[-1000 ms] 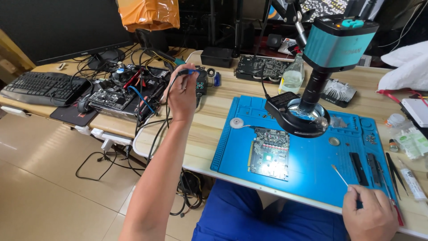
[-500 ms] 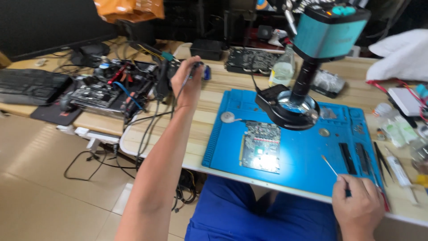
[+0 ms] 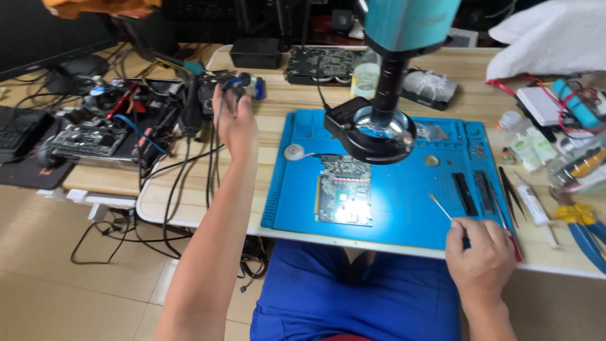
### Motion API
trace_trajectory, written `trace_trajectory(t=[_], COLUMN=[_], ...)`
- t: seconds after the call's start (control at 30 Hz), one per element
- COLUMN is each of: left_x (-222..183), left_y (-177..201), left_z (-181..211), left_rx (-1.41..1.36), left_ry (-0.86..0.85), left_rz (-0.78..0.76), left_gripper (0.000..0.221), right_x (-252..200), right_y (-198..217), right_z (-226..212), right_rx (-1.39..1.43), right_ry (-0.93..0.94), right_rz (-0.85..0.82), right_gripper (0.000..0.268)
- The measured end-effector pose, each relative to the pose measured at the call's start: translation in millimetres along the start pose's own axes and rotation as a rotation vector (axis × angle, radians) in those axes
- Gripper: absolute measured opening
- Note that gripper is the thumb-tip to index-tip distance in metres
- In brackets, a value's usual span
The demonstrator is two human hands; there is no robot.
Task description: Soldering and repairing components on a circuit board using a soldering iron, heat gun, and cleaning tools.
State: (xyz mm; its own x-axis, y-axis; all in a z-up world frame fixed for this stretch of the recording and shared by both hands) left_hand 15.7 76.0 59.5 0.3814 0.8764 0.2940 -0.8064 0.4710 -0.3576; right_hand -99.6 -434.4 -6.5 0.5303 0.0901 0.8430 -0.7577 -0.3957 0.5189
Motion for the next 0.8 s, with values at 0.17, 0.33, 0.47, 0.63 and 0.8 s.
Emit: trace_trajectory(t=[0.17,0.33,0.47,0.63,0.8], left_x=[-67.1,-79.1,-64.2,-70.7,-64.9], left_y=[23.0,40.2,41.0,39.2,45.1], left_z=[-17.1,-45.4,-38.0,-25.0,-11.3], left_rx=[0.262,0.82,1.012,1.218,1.164], left_ry=[-0.181,-0.823,-0.841,-1.145,-0.931], left_rz=[-0.211,-0.777,-0.843,-0.674,-0.62], left_gripper=[0.043,0.036,0.026,0.013,0.011], right_x=[8.9,16.1,1.0,3.4,20.4], right_y=[2.5,6.5,3.3,38.7,75.7], right_z=[-6.1,-1.6,2.3,8.0,94.5], right_rx=[-0.013,0.123,0.108,0.274,0.007], right_ry=[0.001,0.076,0.05,-0.012,0.025], right_rz=[0.016,0.14,0.201,0.102,0.129], right_gripper=[0.012,0.004,0.008,0.008,0.011])
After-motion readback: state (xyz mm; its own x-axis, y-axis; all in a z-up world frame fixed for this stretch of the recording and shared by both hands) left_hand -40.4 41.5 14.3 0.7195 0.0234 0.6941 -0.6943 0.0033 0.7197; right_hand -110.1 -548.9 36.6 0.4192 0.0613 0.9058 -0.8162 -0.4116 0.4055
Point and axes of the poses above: each hand's wrist, its own x-axis towards the middle knuckle, its own y-axis out of the back of the hand, z = x × y, the point moved 1 cm from there along x, towards the middle knuckle, and after that the axes turned 10 degrees about z, right-handed, at the moved point
